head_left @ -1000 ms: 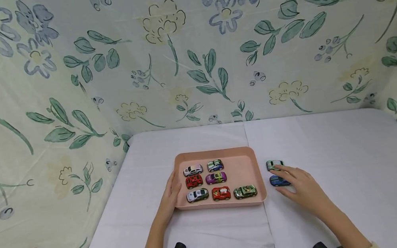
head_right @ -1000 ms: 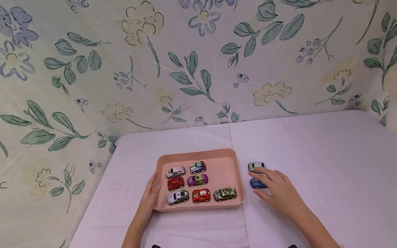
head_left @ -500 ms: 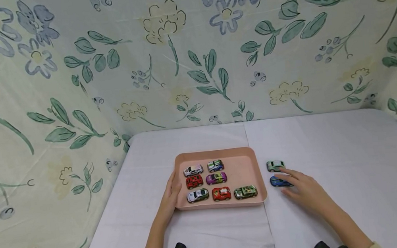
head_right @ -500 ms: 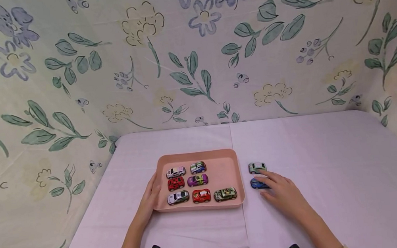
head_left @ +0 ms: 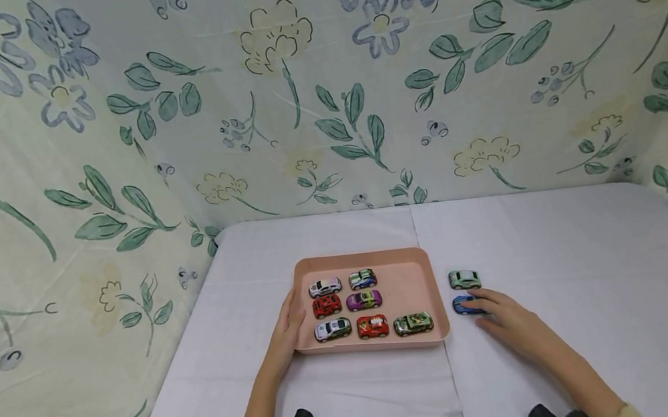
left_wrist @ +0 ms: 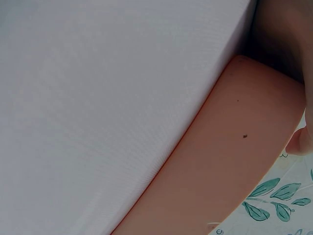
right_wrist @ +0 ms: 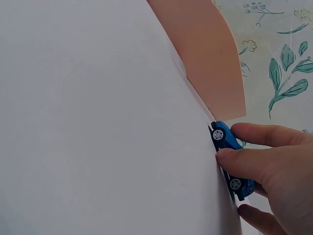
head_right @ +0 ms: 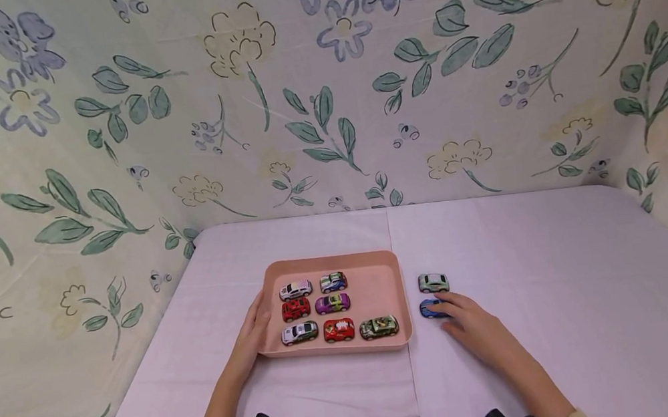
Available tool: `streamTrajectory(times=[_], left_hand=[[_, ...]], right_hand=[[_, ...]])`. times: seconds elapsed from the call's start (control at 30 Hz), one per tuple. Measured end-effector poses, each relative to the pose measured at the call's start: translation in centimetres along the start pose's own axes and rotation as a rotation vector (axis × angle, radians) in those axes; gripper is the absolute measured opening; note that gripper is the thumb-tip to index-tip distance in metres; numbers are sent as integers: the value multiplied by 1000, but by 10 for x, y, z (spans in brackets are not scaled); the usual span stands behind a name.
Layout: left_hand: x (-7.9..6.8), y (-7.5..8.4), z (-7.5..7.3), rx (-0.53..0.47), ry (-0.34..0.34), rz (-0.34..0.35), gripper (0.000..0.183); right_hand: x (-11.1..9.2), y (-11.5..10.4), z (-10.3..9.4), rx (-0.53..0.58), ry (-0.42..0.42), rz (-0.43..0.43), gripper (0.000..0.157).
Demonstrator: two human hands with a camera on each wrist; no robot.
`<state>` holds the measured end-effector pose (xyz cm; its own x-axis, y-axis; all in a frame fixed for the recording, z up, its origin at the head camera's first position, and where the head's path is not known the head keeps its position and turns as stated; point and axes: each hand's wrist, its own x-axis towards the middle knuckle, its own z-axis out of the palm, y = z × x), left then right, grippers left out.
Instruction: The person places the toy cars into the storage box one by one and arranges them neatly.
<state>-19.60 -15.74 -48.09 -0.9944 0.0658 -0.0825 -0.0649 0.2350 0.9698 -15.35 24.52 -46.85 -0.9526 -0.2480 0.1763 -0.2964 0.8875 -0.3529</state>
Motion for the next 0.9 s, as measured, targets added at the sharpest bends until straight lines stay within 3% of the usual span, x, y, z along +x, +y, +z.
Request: streamTrajectory(times=[0.33, 0.67, 0.9], left_hand=[[0, -1, 0, 1, -2, -4, 56], [0, -2, 0, 8, 4, 6, 57], [0, 0, 0, -1, -5, 3, 56]], right_hand=[[7, 4, -1, -22, 64, -48, 29], [2, 4, -4, -43, 101, -5, 29], [-2, 4, -13, -31, 183, -46, 31]])
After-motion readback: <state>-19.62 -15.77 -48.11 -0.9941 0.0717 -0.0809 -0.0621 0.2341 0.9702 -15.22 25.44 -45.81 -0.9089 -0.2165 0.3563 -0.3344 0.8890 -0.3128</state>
